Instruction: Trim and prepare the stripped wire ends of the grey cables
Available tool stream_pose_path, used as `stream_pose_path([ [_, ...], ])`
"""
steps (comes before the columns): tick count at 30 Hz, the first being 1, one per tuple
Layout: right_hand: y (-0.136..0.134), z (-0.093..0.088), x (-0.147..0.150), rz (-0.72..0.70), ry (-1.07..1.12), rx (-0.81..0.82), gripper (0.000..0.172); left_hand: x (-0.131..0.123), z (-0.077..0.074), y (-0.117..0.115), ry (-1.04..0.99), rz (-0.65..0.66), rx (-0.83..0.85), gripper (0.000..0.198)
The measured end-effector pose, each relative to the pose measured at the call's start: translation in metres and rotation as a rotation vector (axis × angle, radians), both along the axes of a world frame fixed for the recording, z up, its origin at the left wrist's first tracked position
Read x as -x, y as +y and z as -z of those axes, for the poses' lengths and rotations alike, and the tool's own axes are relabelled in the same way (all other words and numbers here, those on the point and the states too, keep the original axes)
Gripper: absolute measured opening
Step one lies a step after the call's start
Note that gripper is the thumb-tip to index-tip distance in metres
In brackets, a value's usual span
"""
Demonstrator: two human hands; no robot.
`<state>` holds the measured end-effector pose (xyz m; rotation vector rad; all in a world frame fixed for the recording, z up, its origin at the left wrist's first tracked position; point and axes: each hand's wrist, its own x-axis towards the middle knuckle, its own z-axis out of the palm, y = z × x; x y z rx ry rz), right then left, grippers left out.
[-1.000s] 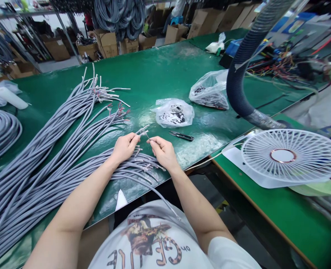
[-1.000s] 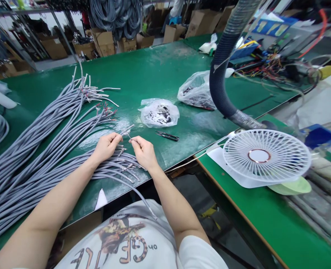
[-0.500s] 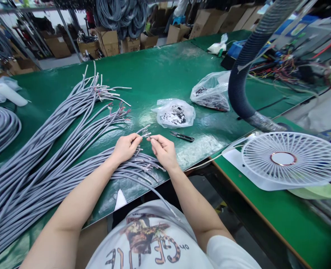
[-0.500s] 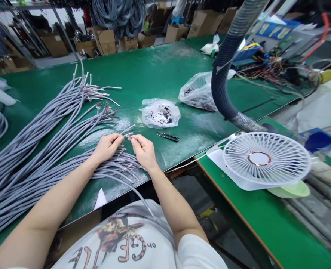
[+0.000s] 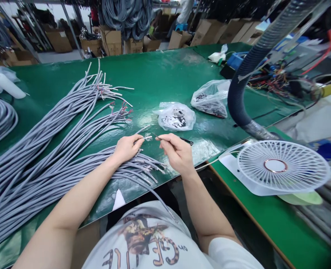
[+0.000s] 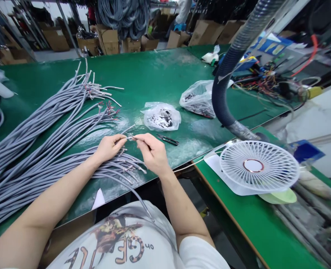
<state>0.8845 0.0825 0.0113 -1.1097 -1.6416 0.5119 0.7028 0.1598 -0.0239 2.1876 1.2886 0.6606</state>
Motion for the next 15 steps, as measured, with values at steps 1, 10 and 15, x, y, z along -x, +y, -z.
stream_pose_path([
  [1, 0.003, 0.001, -0.005, 0.036, -0.043, 0.005, 0.021, 0.0, 0.0, -0.001, -0.002, 0.006, -0.006, 0.031],
  [10, 0.008, 0.031, -0.023, 0.144, -0.493, 0.013, 0.027, 0.0, 0.0, -0.006, -0.02, 0.027, -0.08, 0.028],
  [15, 0.013, 0.034, -0.022, 0.15, -0.542, 0.0, 0.028, 0.001, 0.0, -0.006, -0.035, 0.052, -0.092, 0.026],
])
